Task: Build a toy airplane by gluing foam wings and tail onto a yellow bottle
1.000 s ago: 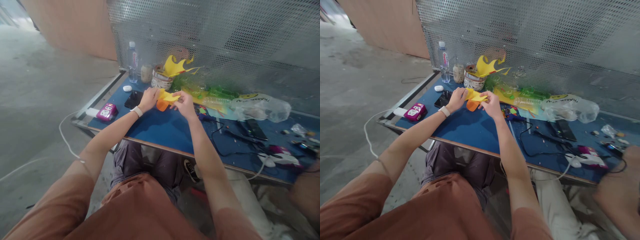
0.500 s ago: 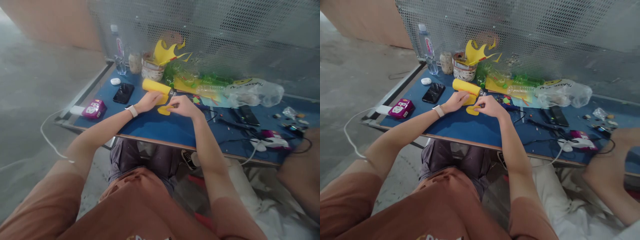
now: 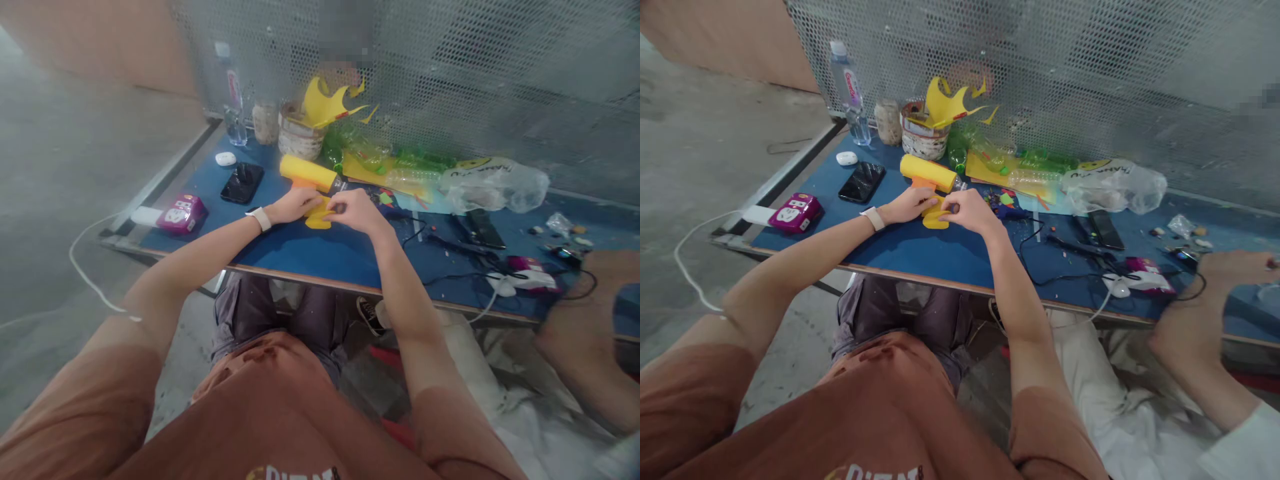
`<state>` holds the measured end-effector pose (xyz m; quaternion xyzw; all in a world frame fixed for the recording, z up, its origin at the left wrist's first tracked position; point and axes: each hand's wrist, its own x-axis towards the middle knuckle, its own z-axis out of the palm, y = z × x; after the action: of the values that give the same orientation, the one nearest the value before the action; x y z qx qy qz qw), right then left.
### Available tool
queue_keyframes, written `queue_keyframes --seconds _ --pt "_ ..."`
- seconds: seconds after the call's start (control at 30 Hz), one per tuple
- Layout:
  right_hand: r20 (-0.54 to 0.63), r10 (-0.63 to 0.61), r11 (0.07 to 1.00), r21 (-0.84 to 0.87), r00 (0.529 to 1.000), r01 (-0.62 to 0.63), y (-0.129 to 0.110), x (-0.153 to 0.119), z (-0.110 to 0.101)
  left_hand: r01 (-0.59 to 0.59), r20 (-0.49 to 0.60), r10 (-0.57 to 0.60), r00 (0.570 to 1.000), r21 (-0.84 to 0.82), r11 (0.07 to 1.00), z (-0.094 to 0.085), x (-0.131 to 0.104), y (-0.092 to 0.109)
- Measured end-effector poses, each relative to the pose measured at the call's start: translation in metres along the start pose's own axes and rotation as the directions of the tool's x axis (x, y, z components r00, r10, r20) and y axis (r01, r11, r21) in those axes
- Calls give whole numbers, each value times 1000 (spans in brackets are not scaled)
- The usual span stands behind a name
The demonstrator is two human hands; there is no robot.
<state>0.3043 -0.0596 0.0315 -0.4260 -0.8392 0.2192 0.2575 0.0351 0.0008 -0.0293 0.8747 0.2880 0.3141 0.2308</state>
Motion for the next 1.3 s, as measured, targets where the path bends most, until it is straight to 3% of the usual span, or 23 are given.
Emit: queue_keyframes --seconds 0.33,0.5,0.67,0.83,0.97,1.3 --pt "-98 22 1000 21 995 -20 0 0 4 -52 3 52 999 -84 995 -13 -3 -6" --pt "-87 23 999 46 996 -19 1 -1 9 -100 89 111 990 -124 987 -19 -5 -2" --pt "-81 -35 997 -69 996 29 0 1 15 -103 133 113 985 -83 991 -16 -7 -6" --pt "-174 -88 985 -160 981 60 2 2 18 -41 133 47 990 -44 998 -10 -5 -13" --pt "-209 44 997 -48 977 -55 6 -1 12 -21 149 19 989 12 1000 -12 -4 -11" --pt "38 290 917 274 956 -289 16 1 8 10 88 -15 996 54 998 -18 -4 -2"
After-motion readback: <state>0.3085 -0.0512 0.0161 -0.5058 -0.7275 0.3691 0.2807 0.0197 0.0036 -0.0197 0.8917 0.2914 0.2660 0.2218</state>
